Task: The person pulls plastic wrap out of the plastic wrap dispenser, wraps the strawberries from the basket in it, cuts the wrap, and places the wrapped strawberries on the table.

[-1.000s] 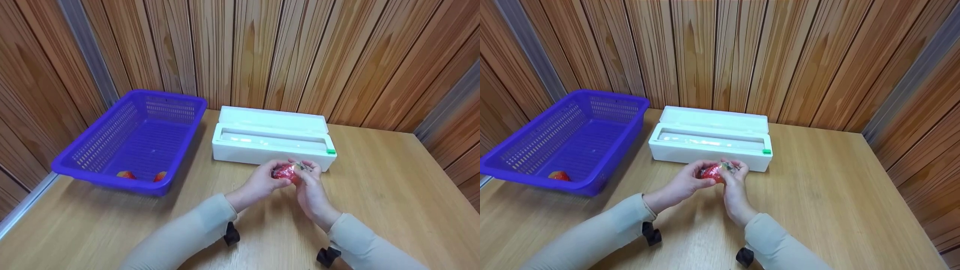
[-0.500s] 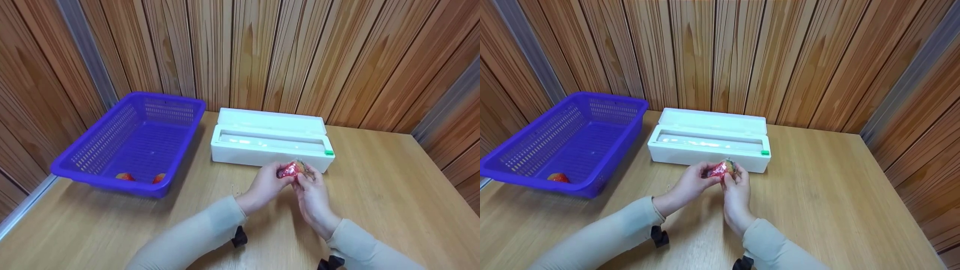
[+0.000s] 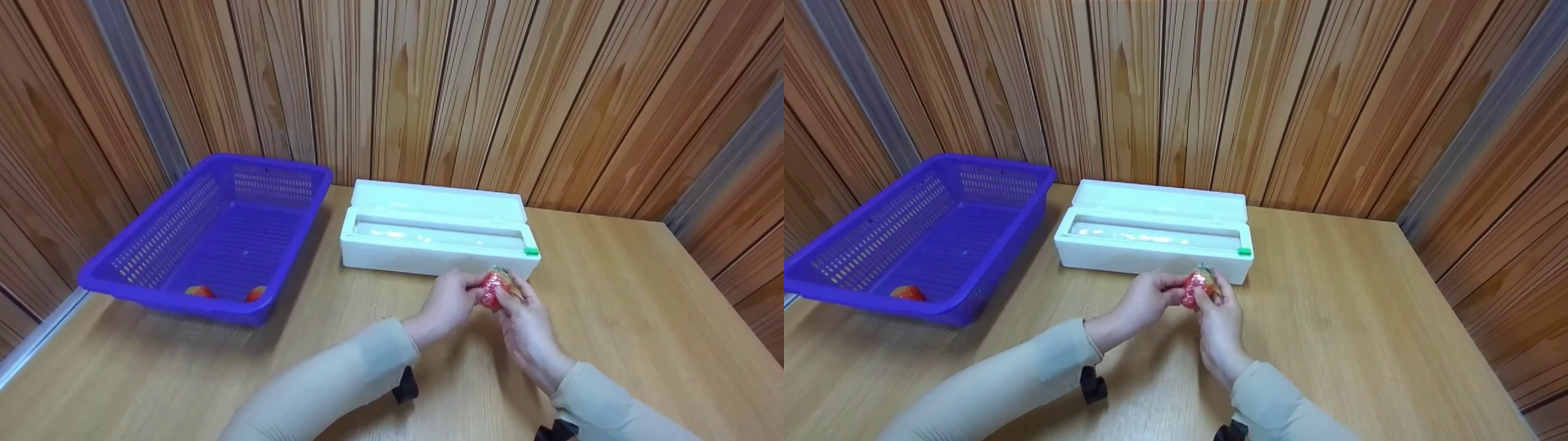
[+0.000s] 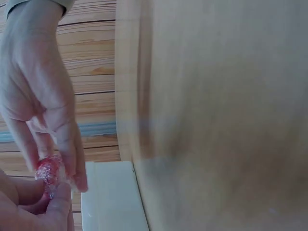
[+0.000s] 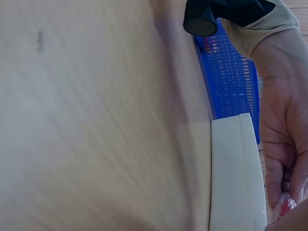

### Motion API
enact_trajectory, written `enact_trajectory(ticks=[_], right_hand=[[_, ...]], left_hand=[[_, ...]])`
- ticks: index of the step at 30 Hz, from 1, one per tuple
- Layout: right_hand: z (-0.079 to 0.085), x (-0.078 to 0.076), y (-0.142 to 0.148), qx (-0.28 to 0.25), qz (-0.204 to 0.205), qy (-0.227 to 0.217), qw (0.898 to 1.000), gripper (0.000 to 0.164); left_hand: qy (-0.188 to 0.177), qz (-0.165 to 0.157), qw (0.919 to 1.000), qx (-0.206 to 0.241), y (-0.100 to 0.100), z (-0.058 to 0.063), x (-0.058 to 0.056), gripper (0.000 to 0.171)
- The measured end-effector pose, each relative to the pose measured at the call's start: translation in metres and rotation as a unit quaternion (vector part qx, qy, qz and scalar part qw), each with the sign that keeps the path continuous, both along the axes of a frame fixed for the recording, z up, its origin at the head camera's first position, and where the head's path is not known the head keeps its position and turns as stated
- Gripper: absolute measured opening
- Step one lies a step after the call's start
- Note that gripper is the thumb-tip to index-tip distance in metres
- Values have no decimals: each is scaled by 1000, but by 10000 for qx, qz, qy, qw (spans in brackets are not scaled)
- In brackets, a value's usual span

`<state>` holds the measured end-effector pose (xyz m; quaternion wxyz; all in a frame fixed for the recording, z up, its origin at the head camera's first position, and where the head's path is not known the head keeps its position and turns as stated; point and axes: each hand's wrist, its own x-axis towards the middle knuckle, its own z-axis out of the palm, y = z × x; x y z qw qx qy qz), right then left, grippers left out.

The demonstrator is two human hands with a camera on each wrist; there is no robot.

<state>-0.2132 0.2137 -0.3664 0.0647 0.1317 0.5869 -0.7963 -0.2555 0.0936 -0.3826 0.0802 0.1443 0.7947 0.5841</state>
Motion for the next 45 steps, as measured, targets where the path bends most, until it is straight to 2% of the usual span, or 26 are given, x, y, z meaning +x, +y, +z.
enact_trajectory(ticks=[7, 14, 20, 23, 27, 31, 37, 40, 43, 45], right_hand=[[0, 0, 17, 302, -135, -124, 9994, 61], [-5, 1, 34, 640, -215, -240, 9974, 60], [-10, -1, 53, 897, -371, -366, 9946, 64], [-11, -5, 62, 980, -599, -411, 9925, 50], [-10, -11, 75, 827, -826, -403, 9923, 23], [-9, -20, 90, 992, -857, -403, 9906, 20], [-11, -37, 115, 1855, -523, -594, 9795, 43], [-12, -45, 124, 2238, -343, -750, 9711, 50], [-15, -52, 129, 2706, -268, -778, 9592, 52], [-17, -56, 131, 3091, -176, -751, 9479, 53]], left_hand=[[-126, -159, 9997, 128, 18, -1, -5, 23], [-14, -73, 9993, -376, 38, -5, -7, 22], [-419, 31, 9976, -556, 58, -6, -5, 22], [-613, 103, 9961, -622, 68, -4, -7, 23], [-584, 86, 9972, -455, 81, -3, -11, 20], [-679, -185, 9968, -376, 92, -5, -14, 23], [-1365, -572, 9888, -184, 109, -9, -21, 28], [-1806, -647, 9814, 32, 118, -10, -25, 26], [-2131, -601, 9746, 333, 125, -12, -31, 26], [-2180, -624, 9731, 412, 127, -14, -33, 26]])
